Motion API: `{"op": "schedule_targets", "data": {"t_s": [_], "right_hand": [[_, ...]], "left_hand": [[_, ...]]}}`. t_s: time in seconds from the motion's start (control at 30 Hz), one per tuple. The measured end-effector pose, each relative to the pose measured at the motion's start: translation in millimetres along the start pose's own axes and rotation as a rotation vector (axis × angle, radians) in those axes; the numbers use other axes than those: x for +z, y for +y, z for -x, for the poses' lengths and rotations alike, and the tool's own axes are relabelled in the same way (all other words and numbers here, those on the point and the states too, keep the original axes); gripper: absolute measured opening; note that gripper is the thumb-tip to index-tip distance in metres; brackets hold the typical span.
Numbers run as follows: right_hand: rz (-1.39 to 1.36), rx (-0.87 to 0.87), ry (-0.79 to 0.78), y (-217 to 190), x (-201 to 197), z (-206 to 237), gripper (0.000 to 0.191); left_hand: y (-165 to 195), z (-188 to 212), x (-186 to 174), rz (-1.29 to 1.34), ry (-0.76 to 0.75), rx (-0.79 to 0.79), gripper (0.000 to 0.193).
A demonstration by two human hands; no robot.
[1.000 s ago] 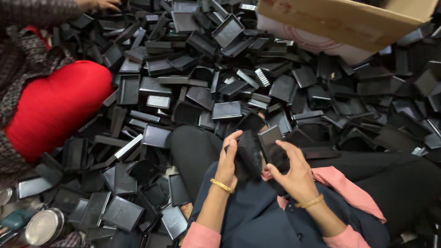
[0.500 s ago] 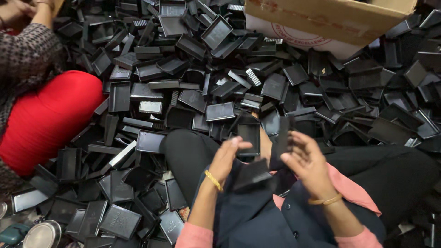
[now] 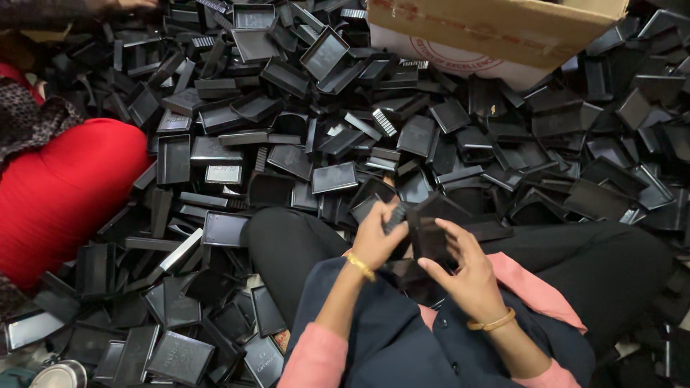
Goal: The person sits on the floor and repeatedly picks up two black plastic components from a large pile. They align and snap the parts together, then place the assembled unit into a cardboard box. The process continues with multiple units.
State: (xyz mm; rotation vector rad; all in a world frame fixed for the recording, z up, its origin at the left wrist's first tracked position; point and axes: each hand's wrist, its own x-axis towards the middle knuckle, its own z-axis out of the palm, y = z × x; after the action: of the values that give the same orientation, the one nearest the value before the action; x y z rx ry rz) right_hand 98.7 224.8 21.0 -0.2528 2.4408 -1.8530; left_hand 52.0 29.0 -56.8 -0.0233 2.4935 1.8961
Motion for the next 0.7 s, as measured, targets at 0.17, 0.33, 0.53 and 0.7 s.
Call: {"op": "schedule_targets", "data": {"t_s": [0.17, 0.33, 0.53, 0.7], "right_hand": [[0.200, 0.092, -0.010, -19, 7, 2, 0.068], [-0.255, 0.133, -0.111, -22, 12, 6, 0.069], [-0.202, 0.169, -0.196, -6, 20, 12, 0.069], [-0.603, 0.465, -0.457, -4, -2, 2, 0.056]], "left_hand": [[33, 37, -4, 1.142, 0.036, -0.146, 0.042], [40, 34, 6, 1.213, 0.067, -0.195, 0.056], [35, 37, 21, 1.119, 0.119, -0.075, 0.058], [39, 36, -12, 0.346, 0.247, 0.253, 0.055]]}}
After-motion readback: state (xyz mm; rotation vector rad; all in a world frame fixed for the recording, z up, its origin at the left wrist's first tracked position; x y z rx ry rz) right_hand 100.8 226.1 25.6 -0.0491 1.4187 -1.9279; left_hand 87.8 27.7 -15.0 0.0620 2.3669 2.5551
